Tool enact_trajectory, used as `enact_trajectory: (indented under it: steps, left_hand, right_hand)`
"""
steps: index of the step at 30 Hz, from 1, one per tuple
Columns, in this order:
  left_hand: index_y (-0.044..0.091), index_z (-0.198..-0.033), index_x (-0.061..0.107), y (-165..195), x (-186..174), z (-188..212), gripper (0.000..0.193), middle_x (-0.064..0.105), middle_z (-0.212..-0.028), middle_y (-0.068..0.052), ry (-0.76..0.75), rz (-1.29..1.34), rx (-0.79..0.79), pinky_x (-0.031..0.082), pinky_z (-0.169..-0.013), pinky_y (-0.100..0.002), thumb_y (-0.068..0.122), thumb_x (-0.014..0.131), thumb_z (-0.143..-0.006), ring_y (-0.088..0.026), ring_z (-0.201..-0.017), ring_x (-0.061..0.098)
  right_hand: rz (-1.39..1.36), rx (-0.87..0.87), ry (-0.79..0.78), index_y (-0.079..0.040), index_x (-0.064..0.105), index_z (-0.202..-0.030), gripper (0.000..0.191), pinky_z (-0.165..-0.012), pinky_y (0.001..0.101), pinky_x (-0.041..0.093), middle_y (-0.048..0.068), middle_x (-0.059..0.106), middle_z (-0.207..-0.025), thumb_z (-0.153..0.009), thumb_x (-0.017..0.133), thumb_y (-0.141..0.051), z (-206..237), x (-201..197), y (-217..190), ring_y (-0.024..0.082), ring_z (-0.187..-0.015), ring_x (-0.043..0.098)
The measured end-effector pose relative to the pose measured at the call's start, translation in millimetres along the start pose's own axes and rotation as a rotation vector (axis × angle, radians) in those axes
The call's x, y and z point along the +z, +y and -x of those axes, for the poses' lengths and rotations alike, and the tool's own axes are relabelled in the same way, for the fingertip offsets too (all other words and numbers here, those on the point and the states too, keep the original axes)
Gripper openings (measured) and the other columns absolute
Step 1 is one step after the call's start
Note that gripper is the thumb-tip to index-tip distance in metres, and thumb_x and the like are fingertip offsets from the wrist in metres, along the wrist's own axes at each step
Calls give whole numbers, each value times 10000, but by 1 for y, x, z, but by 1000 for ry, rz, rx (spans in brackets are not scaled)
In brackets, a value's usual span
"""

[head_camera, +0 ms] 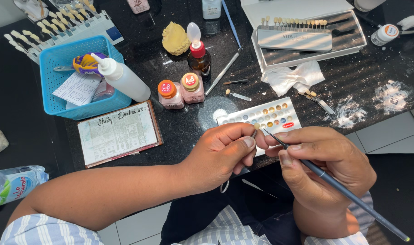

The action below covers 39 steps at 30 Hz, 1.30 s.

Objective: The person holds a small tooth-shaped object with forceps and applies color from a palette using a fine brush. The person repeatedly dips the brush into the palette and paints the object, rotating it to access different surfaces.

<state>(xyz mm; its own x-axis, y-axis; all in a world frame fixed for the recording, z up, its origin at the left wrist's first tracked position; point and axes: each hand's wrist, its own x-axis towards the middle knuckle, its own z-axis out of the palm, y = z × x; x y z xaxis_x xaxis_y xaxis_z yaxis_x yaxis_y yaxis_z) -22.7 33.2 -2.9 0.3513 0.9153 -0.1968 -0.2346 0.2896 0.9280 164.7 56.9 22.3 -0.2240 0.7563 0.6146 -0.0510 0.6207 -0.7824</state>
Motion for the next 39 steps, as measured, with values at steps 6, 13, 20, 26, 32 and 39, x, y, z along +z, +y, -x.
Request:
enact_trajectory:
  steps: [6, 13, 20, 26, 32, 39]
  left_hand:
    - [56, -1152, 687, 0, 0, 2, 269, 604, -766, 16, 36, -112, 25, 433, -509, -176, 199, 473, -1072, -16, -589, 509]
    - [51, -1191, 683, 0, 0, 4, 278, 612, -789, 3, 15, -70, 38, 436, -521, -172, 219, 486, -1089, -15, -601, 507]
    - [28, -1181, 705, 2, 1, 8, 273, 697, -941, -21, 17, -200, 233, 527, -662, -201, 168, 487, -1095, -33, -776, 607]
    - [1, -1145, 706, 2, 2, 6, 250, 735, -987, -58, 58, -283, 293, 579, -690, -236, 161, 527, -1074, -73, -796, 674]
    - [-2, -1122, 701, 6, 4, 4, 249, 754, -988, -81, 97, -329, 269, 617, -688, -251, 160, 531, -1040, -94, -796, 722]
    - [7, -1103, 714, 10, 6, 3, 251, 754, -939, -71, 116, -444, 316, 602, -669, -244, 167, 533, -1035, -88, -769, 724]
  right_hand:
    - [23, 13, -10, 32, 616, -1046, 156, -831, 315, 697, 240, 701, -1066, -932, 722, 41, 2, -1, 1, 243, -950, 776]
    - [35, -6, -61, 29, 629, -996, 178, -817, 332, 693, 244, 712, -1023, -863, 747, 29, -3, -7, 1, 250, -931, 780]
    - [10, 15, -38, 21, 633, -1029, 150, -850, 328, 695, 233, 710, -1063, -922, 739, 24, -1, -4, -5, 251, -960, 779]
    - [7, 9, -64, 22, 628, -993, 156, -845, 340, 688, 234, 708, -1037, -885, 741, 10, -4, -9, -4, 265, -964, 777]
    - [45, 14, -116, 17, 643, -977, 159, -839, 331, 683, 239, 716, -1028, -870, 760, 6, -5, -18, -2, 276, -976, 780]
    - [-21, 24, -62, 28, 622, -963, 148, -895, 380, 692, 240, 708, -1006, -860, 728, 15, -4, -18, 0, 284, -984, 777]
